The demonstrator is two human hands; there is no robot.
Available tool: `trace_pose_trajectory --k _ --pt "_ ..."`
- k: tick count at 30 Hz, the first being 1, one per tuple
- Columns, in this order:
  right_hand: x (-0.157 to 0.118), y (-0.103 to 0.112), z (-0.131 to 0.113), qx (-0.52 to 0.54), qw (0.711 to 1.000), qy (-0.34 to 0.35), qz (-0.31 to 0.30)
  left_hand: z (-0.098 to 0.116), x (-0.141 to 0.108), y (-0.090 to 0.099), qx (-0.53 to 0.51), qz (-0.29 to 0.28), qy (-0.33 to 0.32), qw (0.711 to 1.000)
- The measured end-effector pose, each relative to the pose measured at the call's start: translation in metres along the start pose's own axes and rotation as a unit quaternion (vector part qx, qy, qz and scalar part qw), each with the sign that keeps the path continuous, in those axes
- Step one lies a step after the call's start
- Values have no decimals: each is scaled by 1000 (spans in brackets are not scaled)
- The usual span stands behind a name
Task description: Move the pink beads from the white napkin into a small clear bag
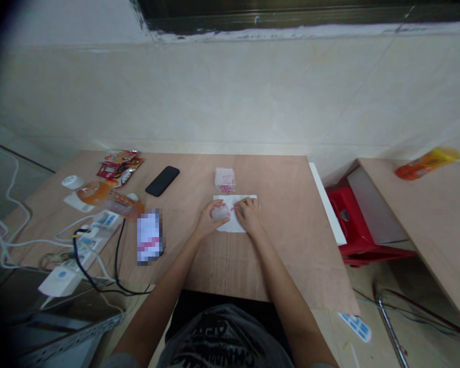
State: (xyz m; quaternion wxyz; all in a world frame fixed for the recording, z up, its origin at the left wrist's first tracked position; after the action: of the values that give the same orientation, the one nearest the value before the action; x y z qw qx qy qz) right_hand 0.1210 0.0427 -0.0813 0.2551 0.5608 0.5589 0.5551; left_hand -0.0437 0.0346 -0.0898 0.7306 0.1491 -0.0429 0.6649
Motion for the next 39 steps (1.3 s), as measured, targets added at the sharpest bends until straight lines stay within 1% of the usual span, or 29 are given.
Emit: trace_pose_trajectory --k 5,10,16,21,33,39 --pt "0 1 0 7 1000 5 18 2 0 0 0 -1 -5 1000" --pt "0 3 -3 41 999 19 7 2 0 0 2 0 -3 1000" --pt "1 10 -12 99 994 50 -1 3 -1 0 -2 -3 1 1000" --pt "1 16 -20 132 989 70 -7 5 0 -2 0 -11 -8 1000" --pt "1 14 -26 124 987 95 -36 4 -1 -2 -4 -12 -10 1000" --pt "1 12 -26 127 986 100 -33 3 0 -3 -5 -16 -10 1000"
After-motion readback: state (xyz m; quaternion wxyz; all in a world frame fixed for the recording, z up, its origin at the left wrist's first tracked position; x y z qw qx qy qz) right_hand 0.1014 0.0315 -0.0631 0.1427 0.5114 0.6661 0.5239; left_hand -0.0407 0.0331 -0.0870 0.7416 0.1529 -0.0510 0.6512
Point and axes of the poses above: each hand's wrist, its own x-axis towards the middle knuckle, its own y-axis out of the back of the hand, z = x × y, the point moved 9 cm from there along x, towards the middle knuckle, and after that the axes turned 14 degrees about -x, right-handed, at the moved point
